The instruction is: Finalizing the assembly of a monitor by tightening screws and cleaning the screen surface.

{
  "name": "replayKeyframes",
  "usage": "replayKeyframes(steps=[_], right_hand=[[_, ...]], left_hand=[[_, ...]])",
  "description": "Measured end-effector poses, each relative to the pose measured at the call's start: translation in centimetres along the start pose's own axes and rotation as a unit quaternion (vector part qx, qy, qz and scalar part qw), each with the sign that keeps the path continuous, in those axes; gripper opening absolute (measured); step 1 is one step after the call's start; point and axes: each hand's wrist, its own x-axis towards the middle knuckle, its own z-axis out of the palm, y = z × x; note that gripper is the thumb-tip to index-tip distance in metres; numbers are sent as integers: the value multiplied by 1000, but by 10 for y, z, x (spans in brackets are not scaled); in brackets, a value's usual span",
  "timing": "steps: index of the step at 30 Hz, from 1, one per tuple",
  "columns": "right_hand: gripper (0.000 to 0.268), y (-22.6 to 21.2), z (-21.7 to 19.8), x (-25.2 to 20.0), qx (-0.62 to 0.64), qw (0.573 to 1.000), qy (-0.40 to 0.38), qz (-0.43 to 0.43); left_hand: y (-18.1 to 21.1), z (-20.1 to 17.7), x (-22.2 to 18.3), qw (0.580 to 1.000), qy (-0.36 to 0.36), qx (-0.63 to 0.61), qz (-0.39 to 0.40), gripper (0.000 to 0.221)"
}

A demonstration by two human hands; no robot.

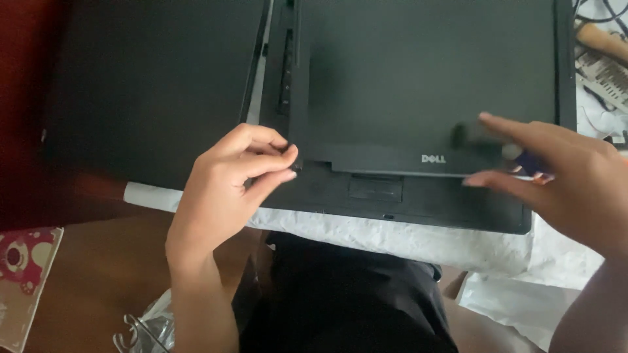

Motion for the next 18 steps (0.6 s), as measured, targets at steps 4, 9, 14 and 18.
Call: replayKeyframes(steps=[4,9,14,18], right_hand=[[67,-31,-28,14,120,980,-20,158],[71,-106,-53,55,552,830,78,-37],[20,-157,-29,114,578,791,126,-157],[18,-165,-12,143,577,767,99,-261]], left_hand=[[5,-7,1,1000,-16,-7,-16,25],[28,-9,15,991,40,-122,36,17],[21,0,17,982,22,-182,36,24],[9,-4,13,990,53,-130,-6,12]])
